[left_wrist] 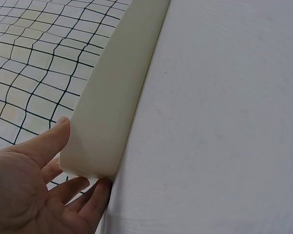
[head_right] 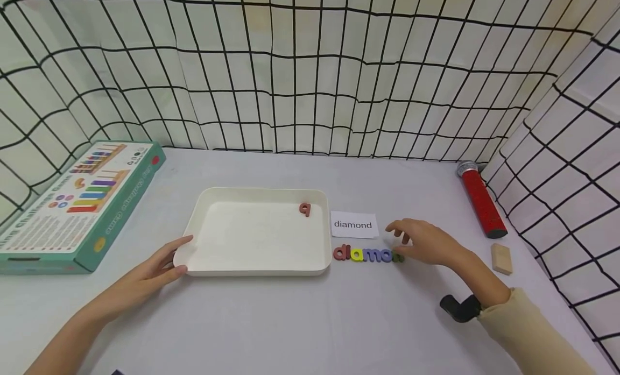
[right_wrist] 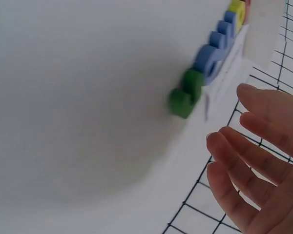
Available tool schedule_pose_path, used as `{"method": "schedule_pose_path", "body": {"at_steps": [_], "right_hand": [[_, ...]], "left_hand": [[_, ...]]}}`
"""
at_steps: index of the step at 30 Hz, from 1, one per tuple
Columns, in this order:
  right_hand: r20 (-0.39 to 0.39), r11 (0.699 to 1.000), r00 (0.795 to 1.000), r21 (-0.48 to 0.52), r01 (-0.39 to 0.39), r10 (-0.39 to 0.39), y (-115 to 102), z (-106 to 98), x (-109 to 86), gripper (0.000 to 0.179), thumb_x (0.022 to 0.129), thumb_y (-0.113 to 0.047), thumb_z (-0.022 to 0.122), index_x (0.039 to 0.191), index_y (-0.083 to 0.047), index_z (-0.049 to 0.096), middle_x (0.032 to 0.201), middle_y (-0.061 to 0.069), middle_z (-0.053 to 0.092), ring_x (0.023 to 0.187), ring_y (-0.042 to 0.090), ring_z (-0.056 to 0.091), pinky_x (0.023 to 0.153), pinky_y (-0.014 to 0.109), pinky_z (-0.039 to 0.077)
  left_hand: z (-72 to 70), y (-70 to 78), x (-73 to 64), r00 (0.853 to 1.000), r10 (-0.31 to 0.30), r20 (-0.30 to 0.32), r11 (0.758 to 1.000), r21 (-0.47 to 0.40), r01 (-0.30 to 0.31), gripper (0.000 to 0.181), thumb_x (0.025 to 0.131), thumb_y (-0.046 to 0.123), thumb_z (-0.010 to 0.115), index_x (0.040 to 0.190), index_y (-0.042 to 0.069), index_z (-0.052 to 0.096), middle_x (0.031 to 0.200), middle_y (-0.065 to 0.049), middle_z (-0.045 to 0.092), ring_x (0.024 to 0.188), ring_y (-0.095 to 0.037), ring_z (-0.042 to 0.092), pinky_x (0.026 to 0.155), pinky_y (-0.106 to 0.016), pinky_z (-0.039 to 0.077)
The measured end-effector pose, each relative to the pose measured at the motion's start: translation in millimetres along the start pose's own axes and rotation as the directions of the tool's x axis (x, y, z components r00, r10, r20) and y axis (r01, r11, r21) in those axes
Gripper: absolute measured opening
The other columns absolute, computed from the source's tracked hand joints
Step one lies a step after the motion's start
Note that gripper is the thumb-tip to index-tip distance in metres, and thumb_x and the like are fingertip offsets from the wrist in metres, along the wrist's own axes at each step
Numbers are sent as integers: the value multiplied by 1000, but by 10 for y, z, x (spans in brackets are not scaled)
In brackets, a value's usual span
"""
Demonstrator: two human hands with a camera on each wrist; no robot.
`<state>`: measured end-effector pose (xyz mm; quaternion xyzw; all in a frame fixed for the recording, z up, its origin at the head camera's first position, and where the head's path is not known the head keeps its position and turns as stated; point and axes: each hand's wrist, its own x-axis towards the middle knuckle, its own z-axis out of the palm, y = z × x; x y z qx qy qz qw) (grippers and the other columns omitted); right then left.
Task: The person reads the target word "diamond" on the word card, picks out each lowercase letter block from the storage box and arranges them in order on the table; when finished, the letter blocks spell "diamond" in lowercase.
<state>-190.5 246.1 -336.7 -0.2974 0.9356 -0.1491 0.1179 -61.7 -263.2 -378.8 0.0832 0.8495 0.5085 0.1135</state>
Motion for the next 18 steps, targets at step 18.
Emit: {"method": "schedule_pose_path", "body": {"at_steps": [18], "right_hand": [[-89, 984, 981, 37, 176, -172, -421, -193, 780, 33, 85, -5, 71, 117, 0, 62, 108, 13, 63, 90, 20, 61, 73, 33, 53]], "left_hand": [[7, -11, -1, 1000, 15, -9, 1000, 1, -15, 60, 99, 29, 52, 151, 21, 22, 153, -20, 15, 131, -44, 33, 96, -51, 35]]}}
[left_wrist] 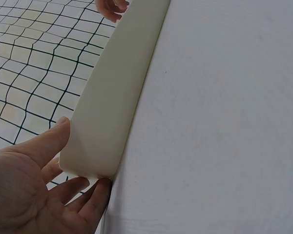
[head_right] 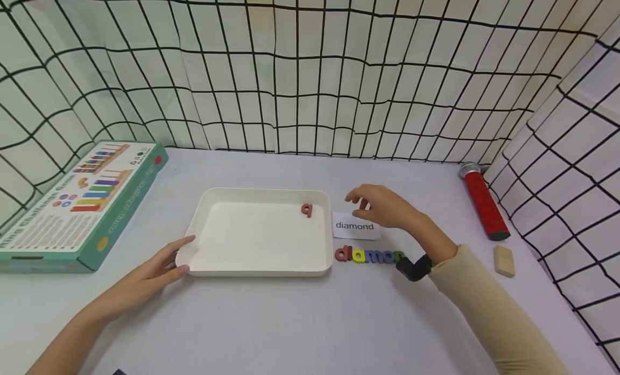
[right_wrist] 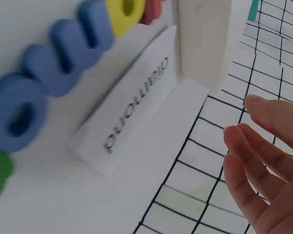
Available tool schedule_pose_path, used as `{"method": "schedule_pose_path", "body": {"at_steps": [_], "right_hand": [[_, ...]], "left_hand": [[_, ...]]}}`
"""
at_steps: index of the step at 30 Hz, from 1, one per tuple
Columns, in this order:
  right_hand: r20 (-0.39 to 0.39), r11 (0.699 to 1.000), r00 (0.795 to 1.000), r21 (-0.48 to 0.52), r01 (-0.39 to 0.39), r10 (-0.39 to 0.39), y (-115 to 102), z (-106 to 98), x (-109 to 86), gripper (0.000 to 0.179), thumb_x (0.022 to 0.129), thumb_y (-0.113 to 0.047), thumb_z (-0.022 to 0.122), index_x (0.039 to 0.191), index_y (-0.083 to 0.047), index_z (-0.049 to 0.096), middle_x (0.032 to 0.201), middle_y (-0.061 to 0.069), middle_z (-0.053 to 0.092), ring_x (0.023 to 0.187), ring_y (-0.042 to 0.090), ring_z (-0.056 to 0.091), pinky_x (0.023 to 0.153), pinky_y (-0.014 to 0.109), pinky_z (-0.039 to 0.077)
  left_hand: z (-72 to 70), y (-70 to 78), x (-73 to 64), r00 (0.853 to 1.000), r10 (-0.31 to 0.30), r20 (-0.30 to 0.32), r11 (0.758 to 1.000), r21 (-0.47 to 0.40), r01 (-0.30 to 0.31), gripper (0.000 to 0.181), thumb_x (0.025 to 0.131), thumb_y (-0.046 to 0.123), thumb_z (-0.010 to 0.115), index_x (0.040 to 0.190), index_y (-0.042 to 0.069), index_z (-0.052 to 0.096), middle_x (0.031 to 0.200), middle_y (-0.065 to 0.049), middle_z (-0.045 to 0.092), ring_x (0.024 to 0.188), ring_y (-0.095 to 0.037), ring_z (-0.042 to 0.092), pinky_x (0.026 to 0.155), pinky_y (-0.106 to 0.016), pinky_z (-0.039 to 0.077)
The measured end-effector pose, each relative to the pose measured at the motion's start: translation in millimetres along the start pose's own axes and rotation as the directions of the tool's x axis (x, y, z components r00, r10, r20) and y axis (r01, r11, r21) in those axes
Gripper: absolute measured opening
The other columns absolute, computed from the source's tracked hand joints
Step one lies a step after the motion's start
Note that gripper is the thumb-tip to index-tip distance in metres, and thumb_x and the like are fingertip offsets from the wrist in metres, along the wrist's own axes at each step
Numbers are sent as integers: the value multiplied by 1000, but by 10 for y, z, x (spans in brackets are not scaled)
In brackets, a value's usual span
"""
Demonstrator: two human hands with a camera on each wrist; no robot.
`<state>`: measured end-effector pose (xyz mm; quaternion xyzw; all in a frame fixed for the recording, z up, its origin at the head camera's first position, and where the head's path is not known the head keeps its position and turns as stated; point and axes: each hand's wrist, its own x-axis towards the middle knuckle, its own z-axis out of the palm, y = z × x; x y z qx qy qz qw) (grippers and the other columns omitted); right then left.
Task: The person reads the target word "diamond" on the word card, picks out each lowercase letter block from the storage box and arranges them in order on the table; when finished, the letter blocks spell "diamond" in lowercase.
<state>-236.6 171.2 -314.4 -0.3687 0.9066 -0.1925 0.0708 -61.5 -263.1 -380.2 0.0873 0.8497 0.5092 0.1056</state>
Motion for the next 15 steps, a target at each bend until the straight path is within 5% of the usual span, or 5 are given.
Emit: {"method": "schedule_pose_path", "body": {"at_steps": [9, 15], "right_hand": [[96, 996, 991, 13, 91, -92, -191, 104, 465, 30, 87, 0, 66, 117, -2, 64, 114, 11, 61, 92, 18, 60, 76, 29, 51], [205, 980, 973, -148, 135, -103, -334, 281, 697, 30, 90, -6, 66, 120, -7, 65, 118, 11, 59, 99, 22, 59, 81, 33, 50]], "left_hand": [[-6, -21, -1, 1000, 11, -4, 1000, 5, -11, 60, 99, 28, 52, 151, 20, 23, 153, -20, 15, 131, -45, 32, 96, -49, 35], [-2, -23, 2, 1000, 22, -5, 1000, 1, -22, 60, 99, 27, 53, 150, 20, 23, 153, -20, 15, 130, -45, 33, 96, -48, 36]]}}
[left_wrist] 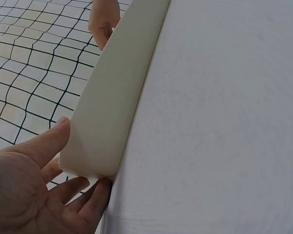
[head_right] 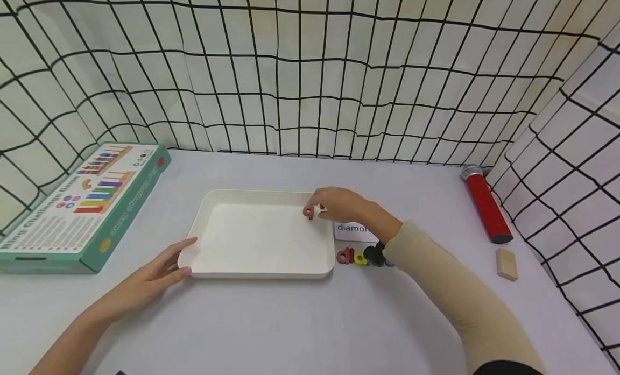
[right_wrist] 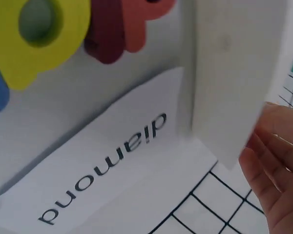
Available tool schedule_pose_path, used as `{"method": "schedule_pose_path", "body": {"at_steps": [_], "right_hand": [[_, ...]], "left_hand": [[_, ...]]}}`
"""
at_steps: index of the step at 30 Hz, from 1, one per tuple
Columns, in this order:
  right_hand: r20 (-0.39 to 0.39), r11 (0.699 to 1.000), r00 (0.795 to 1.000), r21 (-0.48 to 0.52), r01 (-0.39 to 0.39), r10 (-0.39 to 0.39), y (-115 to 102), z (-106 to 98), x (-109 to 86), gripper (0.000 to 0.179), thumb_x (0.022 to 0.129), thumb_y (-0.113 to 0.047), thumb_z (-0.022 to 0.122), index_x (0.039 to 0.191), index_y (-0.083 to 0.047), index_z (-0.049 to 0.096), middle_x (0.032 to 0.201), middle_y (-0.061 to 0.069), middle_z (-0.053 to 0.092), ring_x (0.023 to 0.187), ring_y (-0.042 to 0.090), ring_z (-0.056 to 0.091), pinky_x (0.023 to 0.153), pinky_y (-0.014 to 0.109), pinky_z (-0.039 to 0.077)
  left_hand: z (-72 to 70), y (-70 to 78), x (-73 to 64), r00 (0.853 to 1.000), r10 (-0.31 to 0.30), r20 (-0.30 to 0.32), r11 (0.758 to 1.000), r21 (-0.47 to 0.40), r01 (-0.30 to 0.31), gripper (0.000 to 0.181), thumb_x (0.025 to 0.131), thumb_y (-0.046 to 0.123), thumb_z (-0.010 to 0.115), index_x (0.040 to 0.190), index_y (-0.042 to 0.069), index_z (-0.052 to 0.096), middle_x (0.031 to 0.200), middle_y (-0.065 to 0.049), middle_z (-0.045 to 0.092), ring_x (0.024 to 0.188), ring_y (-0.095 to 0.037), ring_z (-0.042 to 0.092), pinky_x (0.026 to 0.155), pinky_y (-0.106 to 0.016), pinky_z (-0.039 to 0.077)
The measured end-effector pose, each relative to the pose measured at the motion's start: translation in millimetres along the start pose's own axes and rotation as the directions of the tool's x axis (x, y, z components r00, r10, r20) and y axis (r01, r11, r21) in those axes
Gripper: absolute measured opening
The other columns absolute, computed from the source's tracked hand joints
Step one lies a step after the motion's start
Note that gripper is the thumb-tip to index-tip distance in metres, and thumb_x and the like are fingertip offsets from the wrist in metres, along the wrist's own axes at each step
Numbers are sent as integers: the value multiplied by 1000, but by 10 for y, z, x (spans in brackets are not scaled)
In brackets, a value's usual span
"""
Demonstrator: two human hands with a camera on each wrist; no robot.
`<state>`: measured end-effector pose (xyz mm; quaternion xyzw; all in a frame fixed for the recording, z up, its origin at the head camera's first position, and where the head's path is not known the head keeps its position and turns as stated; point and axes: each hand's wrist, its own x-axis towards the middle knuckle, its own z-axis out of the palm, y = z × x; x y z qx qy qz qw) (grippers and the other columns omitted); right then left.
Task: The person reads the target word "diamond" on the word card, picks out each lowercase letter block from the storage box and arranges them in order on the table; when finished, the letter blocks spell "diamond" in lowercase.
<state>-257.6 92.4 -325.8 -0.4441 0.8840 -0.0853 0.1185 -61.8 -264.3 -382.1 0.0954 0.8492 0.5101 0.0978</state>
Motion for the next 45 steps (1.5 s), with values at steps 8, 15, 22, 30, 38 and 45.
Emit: {"method": "schedule_pose_path", "body": {"at_steps": [8, 15, 22, 30, 38, 45], "right_hand": [[84, 985, 996, -172, -14, 29, -88, 156, 136, 29, 94, -11, 61, 123, -11, 60, 124, 13, 54, 99, 23, 57, 81, 34, 49], [44, 979, 999, -198, 40, -32, -81, 228, 137, 26, 90, -14, 67, 115, -12, 60, 110, 11, 51, 85, 19, 53, 72, 29, 49], [6, 984, 997, -161, 81, -82, -60, 257, 152, 18, 90, -14, 67, 107, -10, 63, 102, 8, 52, 86, 19, 51, 73, 30, 48], [9, 987, 998, -148, 61, -60, -78, 256, 164, 17, 92, -17, 65, 107, -9, 63, 97, 4, 52, 86, 17, 47, 70, 27, 46], [3, 994, 995, -60, 95, -95, -89, 254, 174, 15, 96, -11, 57, 110, -12, 63, 85, 2, 50, 76, 16, 43, 63, 24, 39], [-5, 976, 1000, 215, 28, -27, -89, 182, 132, 19, 96, -4, 53, 113, -3, 60, 101, 7, 60, 90, 17, 53, 78, 27, 46]], "left_hand": [[16, 13, 3, 1000, -2, 4, 1000, -1, 2, 59, 99, 27, 53, 150, 20, 24, 153, -20, 17, 130, -43, 35, 95, -43, 38], [17, 42, -14, 1000, -20, 5, 1000, -6, 21, 60, 99, 28, 53, 150, 18, 24, 153, -20, 16, 130, -44, 34, 96, -43, 38], [12, 38, -9, 1000, -6, -7, 1000, 17, 7, 60, 99, 28, 53, 150, 18, 24, 152, -21, 18, 129, -44, 35, 95, -44, 38], [6, 38, -11, 1000, -11, -5, 1000, 10, 11, 60, 99, 28, 53, 150, 19, 24, 153, -21, 17, 129, -44, 35, 96, -46, 37], [14, 29, -17, 1000, -8, -4, 1000, -5, 8, 60, 99, 27, 53, 150, 18, 23, 153, -22, 15, 130, -46, 33, 96, -51, 35], [10, 18, -14, 1000, -8, -8, 1000, 10, 8, 60, 99, 28, 53, 150, 18, 24, 153, -21, 17, 129, -45, 35, 96, -50, 36]]}}
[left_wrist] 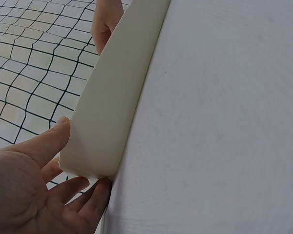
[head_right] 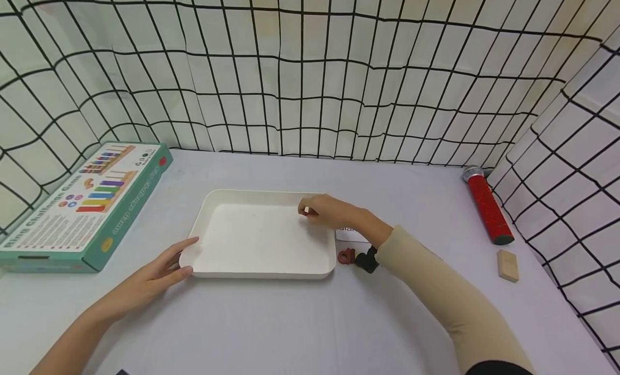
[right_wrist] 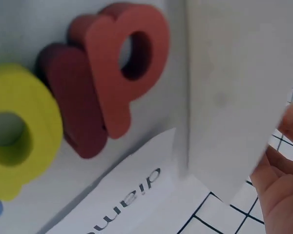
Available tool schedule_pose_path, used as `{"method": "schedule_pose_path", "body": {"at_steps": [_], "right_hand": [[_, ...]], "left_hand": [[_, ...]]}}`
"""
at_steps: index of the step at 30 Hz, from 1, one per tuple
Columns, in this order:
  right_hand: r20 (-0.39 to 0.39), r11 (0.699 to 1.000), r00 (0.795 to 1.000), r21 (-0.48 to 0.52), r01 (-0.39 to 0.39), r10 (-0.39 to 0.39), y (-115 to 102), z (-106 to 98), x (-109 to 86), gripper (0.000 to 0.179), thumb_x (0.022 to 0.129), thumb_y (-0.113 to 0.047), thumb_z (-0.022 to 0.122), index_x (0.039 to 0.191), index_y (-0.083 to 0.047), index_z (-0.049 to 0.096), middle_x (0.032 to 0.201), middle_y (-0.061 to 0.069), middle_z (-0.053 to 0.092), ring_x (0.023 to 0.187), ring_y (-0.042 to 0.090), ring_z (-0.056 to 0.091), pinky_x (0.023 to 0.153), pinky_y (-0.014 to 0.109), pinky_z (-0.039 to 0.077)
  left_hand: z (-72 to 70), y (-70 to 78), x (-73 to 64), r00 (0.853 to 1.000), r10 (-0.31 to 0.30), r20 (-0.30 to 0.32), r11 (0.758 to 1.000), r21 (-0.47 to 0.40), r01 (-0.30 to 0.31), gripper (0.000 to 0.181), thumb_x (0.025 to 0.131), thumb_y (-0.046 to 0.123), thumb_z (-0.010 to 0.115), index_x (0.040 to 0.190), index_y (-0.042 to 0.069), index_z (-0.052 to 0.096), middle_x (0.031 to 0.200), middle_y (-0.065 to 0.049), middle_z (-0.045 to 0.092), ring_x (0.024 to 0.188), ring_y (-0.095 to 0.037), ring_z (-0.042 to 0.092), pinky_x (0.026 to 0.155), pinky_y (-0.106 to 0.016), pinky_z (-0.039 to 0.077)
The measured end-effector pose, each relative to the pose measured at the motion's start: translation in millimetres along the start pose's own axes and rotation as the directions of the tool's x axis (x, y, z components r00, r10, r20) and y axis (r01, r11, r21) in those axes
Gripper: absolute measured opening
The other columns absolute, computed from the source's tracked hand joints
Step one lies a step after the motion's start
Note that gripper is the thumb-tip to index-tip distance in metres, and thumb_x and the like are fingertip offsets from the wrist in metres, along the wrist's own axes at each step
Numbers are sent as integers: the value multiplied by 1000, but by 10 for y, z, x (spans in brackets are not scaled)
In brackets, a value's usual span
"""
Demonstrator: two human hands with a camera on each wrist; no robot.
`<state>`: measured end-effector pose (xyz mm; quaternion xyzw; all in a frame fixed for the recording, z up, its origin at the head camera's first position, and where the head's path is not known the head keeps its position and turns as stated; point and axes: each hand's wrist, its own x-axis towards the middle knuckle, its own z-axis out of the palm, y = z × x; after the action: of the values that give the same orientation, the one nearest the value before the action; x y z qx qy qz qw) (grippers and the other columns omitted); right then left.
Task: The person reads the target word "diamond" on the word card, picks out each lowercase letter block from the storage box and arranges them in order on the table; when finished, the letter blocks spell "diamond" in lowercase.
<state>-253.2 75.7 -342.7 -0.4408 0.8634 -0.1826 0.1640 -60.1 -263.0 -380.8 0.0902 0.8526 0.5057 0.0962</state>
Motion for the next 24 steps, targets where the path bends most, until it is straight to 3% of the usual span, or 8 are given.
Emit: {"method": "schedule_pose_path", "body": {"at_steps": [5, 12, 16, 18, 24], "right_hand": [[-38, 979, 999, 205, 3, 5, -46, -83, -167, 21, 95, -2, 55, 116, 1, 58, 105, 11, 61, 92, 22, 61, 80, 29, 50], [-95, 895, 995, 446, 17, 28, -37, -177, -523, 23, 95, -1, 53, 118, -4, 56, 102, 11, 61, 89, 33, 64, 79, 45, 51], [-118, 862, 991, 506, 13, 54, 30, -201, -760, 30, 96, -3, 51, 126, -3, 52, 104, 14, 62, 89, 33, 62, 80, 49, 50], [-123, 863, 990, 506, -1, 73, 79, -199, -889, 31, 97, -5, 53, 128, -4, 51, 105, 15, 62, 90, 31, 62, 81, 48, 50], [-131, 897, 976, 429, -104, 176, 280, -153, -1299, 35, 92, -7, 63, 126, -2, 54, 107, 12, 62, 92, 23, 62, 79, 33, 52]], "left_hand": [[1, -3, 3, 1000, -1, 4, 1000, 1, 1, 60, 99, 28, 53, 150, 19, 24, 153, -21, 16, 129, -45, 35, 96, -50, 36], [-1, 0, -1, 1000, -5, 5, 1000, -5, 5, 59, 99, 28, 52, 150, 20, 24, 153, -22, 16, 129, -45, 35, 96, -51, 36], [-3, 9, -8, 1000, -4, 5, 1000, -1, 4, 59, 99, 28, 52, 150, 20, 24, 152, -22, 16, 129, -46, 35, 96, -52, 36], [-5, 14, -10, 1000, -3, 3, 1000, 3, 3, 59, 99, 28, 52, 150, 19, 24, 152, -22, 16, 129, -46, 35, 96, -52, 36], [-5, 20, -8, 1000, 2, 0, 1000, 19, -2, 59, 99, 29, 52, 150, 20, 24, 152, -22, 17, 129, -46, 35, 96, -52, 36]]}}
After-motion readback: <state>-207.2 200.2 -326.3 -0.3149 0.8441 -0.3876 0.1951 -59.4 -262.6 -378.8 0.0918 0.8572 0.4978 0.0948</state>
